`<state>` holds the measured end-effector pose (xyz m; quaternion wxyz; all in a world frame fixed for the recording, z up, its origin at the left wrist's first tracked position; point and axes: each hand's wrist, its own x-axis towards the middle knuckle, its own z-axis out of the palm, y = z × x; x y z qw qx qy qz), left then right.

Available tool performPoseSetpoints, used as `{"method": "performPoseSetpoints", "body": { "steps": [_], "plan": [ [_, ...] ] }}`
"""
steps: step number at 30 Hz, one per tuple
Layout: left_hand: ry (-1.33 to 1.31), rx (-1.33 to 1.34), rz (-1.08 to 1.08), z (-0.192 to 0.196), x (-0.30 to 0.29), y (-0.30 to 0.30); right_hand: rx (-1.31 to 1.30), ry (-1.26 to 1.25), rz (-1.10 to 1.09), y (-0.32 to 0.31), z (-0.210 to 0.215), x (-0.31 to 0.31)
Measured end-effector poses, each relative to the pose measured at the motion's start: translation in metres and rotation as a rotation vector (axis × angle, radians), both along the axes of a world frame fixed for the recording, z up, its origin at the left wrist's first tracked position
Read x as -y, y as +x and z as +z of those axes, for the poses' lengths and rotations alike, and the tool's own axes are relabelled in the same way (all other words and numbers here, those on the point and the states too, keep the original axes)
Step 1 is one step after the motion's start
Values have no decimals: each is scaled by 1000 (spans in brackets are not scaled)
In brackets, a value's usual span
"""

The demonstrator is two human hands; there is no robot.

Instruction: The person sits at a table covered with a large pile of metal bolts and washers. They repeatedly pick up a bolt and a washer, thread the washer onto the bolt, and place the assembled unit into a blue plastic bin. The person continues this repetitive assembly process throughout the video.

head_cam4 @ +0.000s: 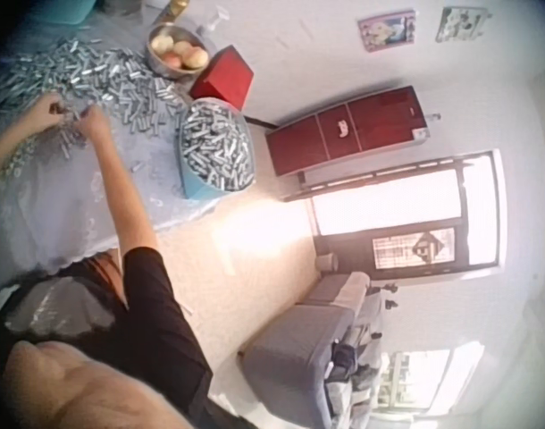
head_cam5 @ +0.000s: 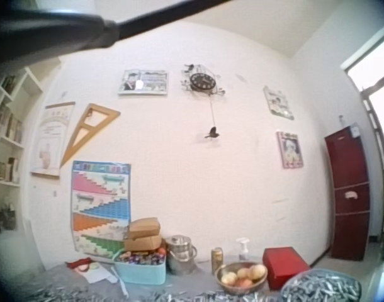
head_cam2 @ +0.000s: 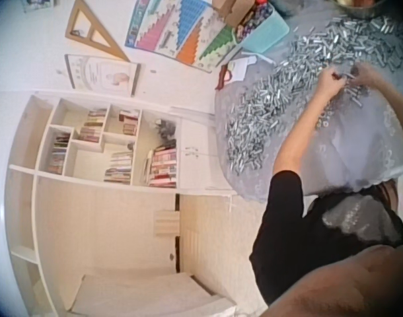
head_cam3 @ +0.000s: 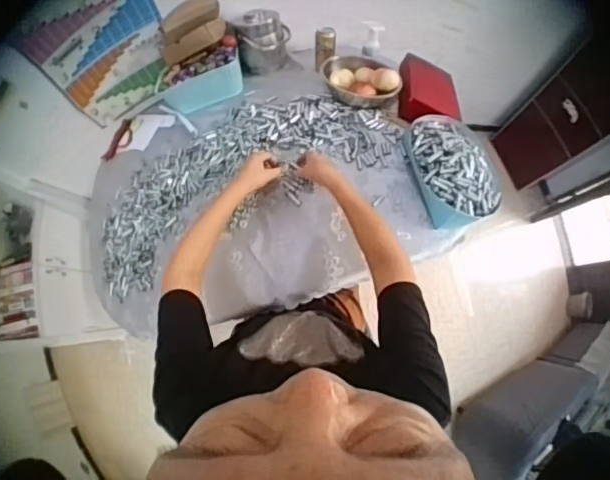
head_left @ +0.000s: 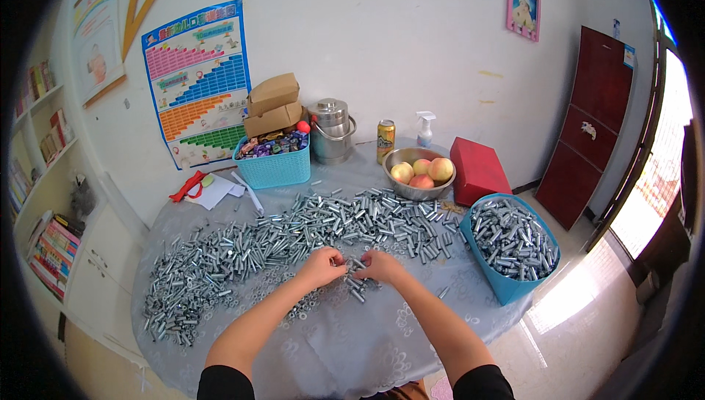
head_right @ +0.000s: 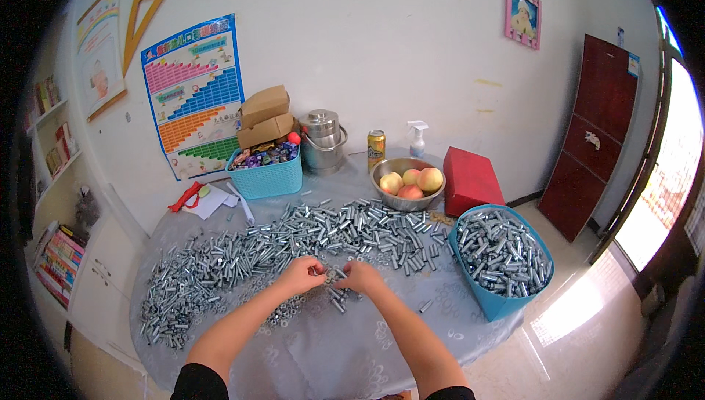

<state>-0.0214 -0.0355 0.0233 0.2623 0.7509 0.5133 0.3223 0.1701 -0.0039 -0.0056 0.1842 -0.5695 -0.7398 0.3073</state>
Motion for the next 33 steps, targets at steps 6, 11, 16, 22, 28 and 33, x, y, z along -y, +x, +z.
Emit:
{"method": "performPoseSetpoints", "body": {
  "steps": [6, 11, 16, 22, 28, 33],
  "plan": [
    [-70, -15, -13, 5, 14, -4, 145, 26, 97, -3, -9, -3],
    [194, -196, -158, -8, 11, 4, -173, -33, -7, 29, -13, -6],
    [179, -359, -281, -10, 7, 19, -63, -59, 7, 60, -6, 7],
    [277, -511, -333, -9, 1, 35, 278, 63, -8, 35, 12, 44],
    [328, -603, -329, -13, 0, 36, 214, -11, -71, 27, 5, 38],
    [289, -486, -278, -30, -1, 29, -119, -108, -128, 32, -1, 18]
  ]
}}
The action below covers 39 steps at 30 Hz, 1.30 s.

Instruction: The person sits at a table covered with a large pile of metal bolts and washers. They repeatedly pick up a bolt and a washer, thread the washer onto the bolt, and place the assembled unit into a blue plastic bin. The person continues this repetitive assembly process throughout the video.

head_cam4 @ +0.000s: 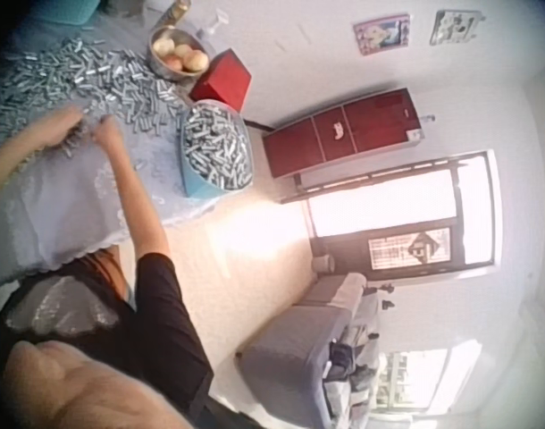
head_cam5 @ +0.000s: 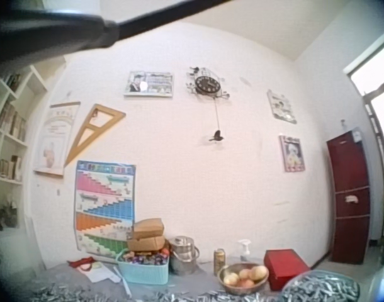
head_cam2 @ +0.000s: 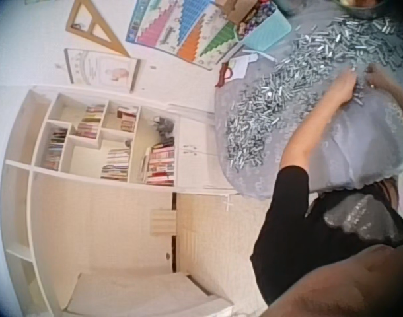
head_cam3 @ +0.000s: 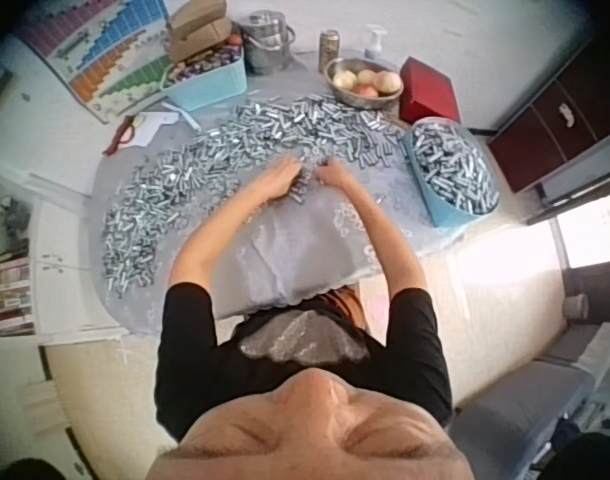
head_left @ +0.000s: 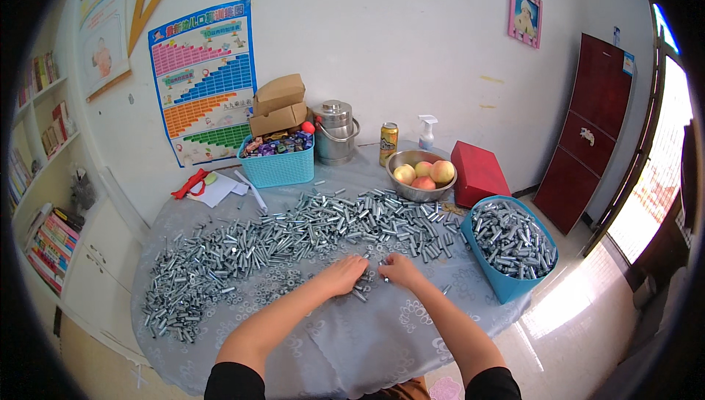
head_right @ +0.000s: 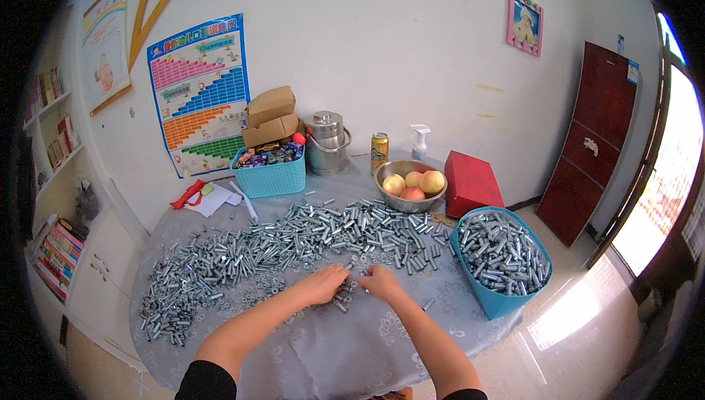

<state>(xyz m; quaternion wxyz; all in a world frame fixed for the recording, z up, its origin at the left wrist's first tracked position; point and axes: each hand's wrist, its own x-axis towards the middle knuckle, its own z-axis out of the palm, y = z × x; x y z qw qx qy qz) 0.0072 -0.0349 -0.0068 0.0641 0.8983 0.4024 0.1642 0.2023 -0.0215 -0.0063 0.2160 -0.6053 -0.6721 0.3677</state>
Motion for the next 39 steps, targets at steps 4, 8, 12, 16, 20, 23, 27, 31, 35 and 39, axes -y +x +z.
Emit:
{"method": "performPoseSetpoints", "body": {
  "steps": [4, 8, 12, 16, 20, 23, 27, 31, 35, 39],
  "plan": [
    [-159, -117, 30, 5, -4, 4, -1, 169, -70, -21, -16, -20],
    [-182, -145, 46, 13, -1, 2, 114, 323, 33, -33, -15, -28],
    [-119, -14, 73, 10, 8, -7, 265, 273, 202, -35, -3, -26],
    [-111, 34, 92, 2, 6, -9, 440, 345, 201, -33, -6, -26],
    [7, 229, 131, -9, 2, -22, 370, 411, 97, -28, 6, -11],
    [2, 457, 194, 15, 10, -29, 348, 283, 178, -17, 24, 6],
    [-345, 632, 347, 38, 25, -40, 389, 184, 271, -30, 37, 32],
    [-675, 588, 451, 34, 36, -47, 541, 193, 354, -42, 21, 28],
    [-527, 459, 341, 28, 48, -47, 651, 175, 449, -55, 23, 32],
    [-318, 332, 89, 24, 53, -32, 498, 142, 285, -41, 18, 32]
  ]
}}
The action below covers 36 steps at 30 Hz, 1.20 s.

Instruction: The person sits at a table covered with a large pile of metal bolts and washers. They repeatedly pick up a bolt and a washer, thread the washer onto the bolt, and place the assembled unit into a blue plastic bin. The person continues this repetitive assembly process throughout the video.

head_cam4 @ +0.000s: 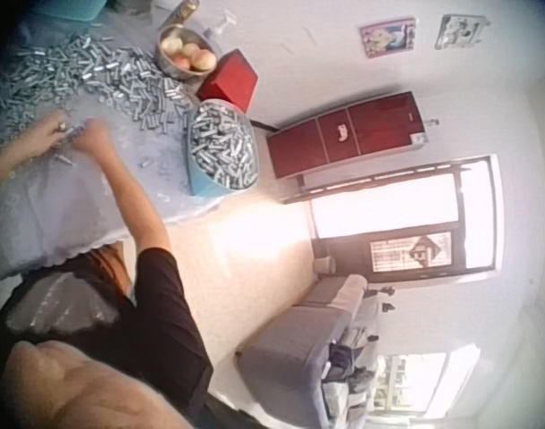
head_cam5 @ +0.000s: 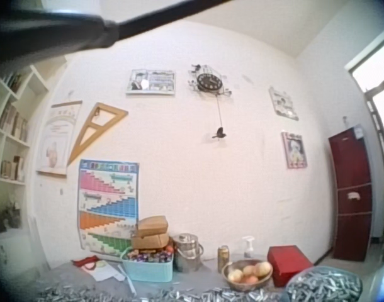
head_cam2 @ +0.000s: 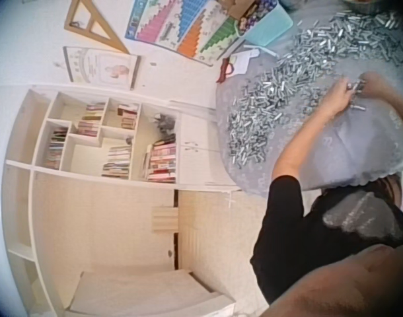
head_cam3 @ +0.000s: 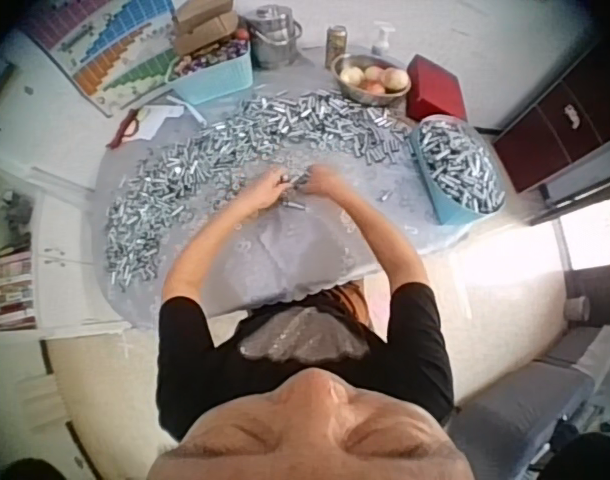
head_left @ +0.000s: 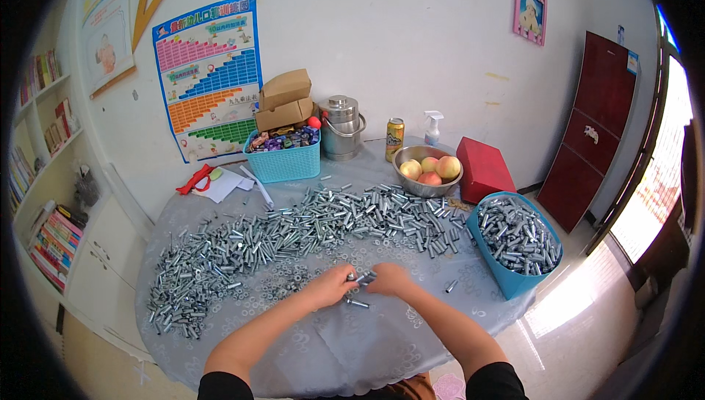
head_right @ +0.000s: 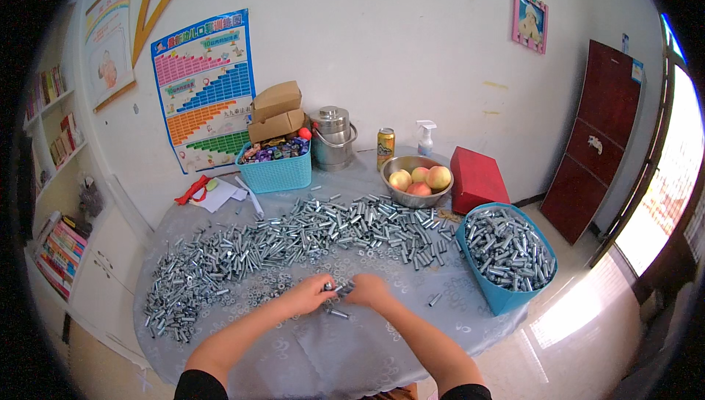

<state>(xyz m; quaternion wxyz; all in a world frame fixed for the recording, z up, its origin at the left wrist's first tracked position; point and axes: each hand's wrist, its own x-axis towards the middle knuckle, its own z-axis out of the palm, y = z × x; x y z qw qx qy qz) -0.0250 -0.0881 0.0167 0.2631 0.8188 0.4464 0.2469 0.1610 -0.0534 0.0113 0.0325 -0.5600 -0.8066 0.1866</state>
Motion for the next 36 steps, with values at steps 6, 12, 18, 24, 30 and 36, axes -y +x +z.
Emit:
{"method": "performPoseSetpoints", "body": {
  "steps": [6, 12, 18, 24, 30, 36],
  "plan": [
    [29, -325, -265, -13, 7, 15, -227, 40, -259, 74, 21, 2],
    [-52, -439, -306, -6, 1, 21, -292, 293, -505, 154, 84, 22],
    [-43, -409, -262, -5, 6, 14, -112, 522, -838, 256, 119, 10],
    [-129, -374, -290, 7, 3, 20, -33, 576, -933, 337, 107, 0],
    [-38, -239, -173, -2, 0, 7, -130, 864, -671, 310, 114, 13],
    [-180, -4, 133, 16, -7, -5, -496, 208, -123, 140, 88, 61]
  ]
}}
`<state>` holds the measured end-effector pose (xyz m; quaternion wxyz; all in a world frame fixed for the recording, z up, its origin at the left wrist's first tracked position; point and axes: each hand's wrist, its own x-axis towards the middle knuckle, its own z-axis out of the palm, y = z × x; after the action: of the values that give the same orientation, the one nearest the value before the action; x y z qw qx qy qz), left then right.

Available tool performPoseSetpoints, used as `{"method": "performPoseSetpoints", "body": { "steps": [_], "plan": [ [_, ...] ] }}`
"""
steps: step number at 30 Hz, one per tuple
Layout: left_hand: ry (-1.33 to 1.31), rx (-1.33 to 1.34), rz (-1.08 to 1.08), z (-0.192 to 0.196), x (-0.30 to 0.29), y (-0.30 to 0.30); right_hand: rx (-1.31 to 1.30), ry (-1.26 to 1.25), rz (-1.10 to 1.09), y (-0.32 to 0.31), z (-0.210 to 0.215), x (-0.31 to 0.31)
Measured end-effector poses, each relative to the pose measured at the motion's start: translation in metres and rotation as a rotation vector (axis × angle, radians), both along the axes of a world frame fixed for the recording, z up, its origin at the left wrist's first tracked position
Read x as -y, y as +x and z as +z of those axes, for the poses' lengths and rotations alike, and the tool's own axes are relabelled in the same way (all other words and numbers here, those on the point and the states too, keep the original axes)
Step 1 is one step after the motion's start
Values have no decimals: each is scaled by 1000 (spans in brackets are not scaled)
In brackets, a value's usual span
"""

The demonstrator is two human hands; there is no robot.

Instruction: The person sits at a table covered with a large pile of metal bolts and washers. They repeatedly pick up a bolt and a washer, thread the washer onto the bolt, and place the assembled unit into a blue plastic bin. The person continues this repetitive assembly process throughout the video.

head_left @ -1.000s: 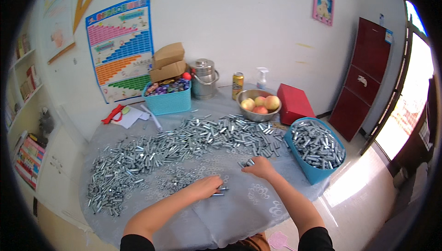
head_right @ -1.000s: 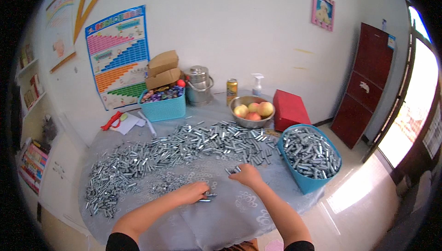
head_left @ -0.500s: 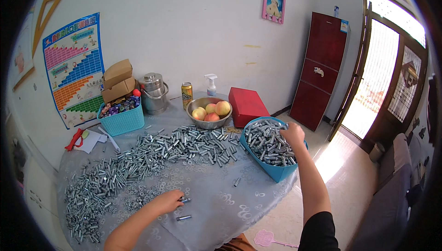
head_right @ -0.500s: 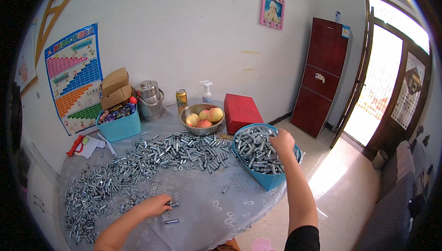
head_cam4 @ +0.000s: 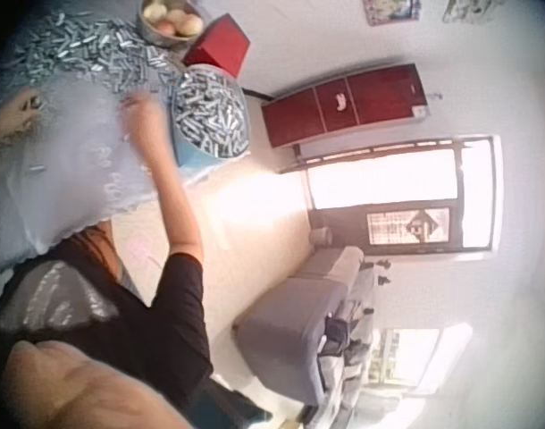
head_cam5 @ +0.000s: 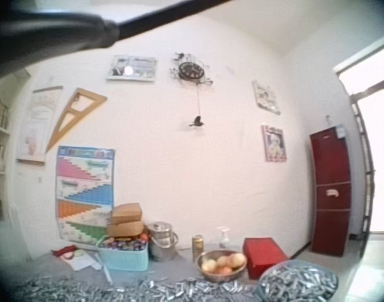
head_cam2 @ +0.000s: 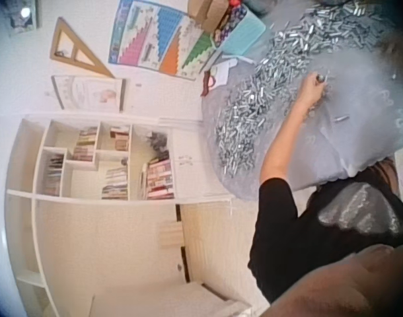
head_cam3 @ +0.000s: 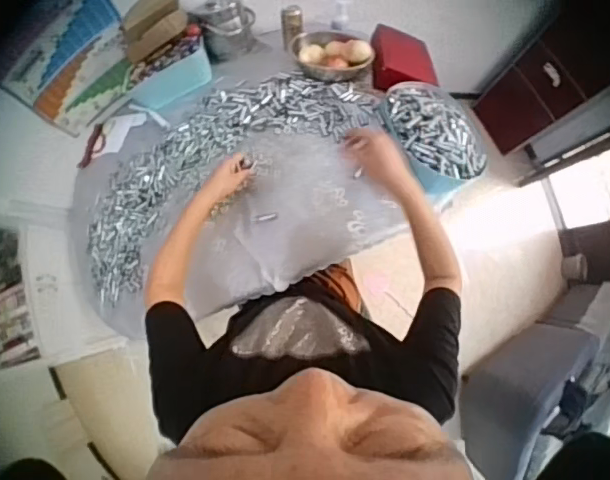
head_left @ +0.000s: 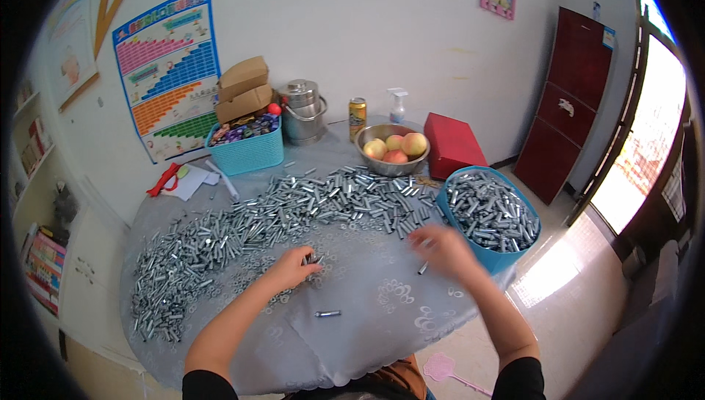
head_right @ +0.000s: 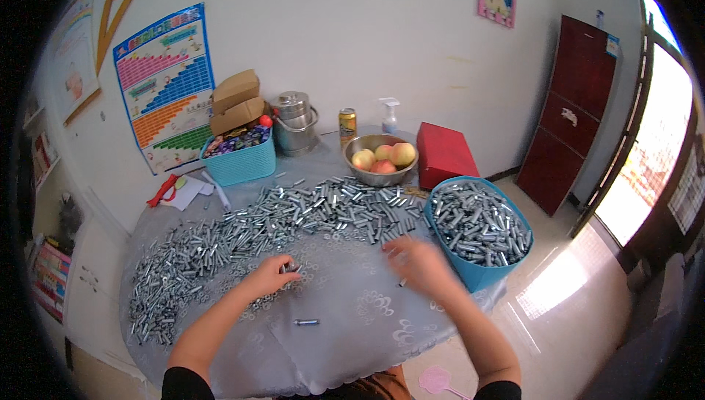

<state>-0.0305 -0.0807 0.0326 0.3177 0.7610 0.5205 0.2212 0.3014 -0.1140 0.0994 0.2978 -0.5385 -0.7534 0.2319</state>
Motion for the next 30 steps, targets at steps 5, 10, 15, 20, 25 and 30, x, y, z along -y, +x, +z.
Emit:
{"method": "performPoseSetpoints", "body": {
  "steps": [5, 10, 15, 20, 25, 30],
  "plan": [
    [-47, 125, 114, 5, 5, -16, 79, 76, 612, -118, -84, 28],
    [-216, 278, 242, 12, 22, -38, 101, -52, 681, -141, -103, 8],
    [-164, 343, 329, -11, 23, -70, 110, -104, 214, -134, -64, -42],
    [-173, 373, 299, -3, 25, -68, 104, 200, -29, -124, -72, -133],
    [-169, 392, 318, 2, 30, -70, 241, 250, -54, -151, -100, -174],
    [-168, 399, 309, -6, 27, -77, 355, 235, -86, -163, -111, -175]
  ]
}}
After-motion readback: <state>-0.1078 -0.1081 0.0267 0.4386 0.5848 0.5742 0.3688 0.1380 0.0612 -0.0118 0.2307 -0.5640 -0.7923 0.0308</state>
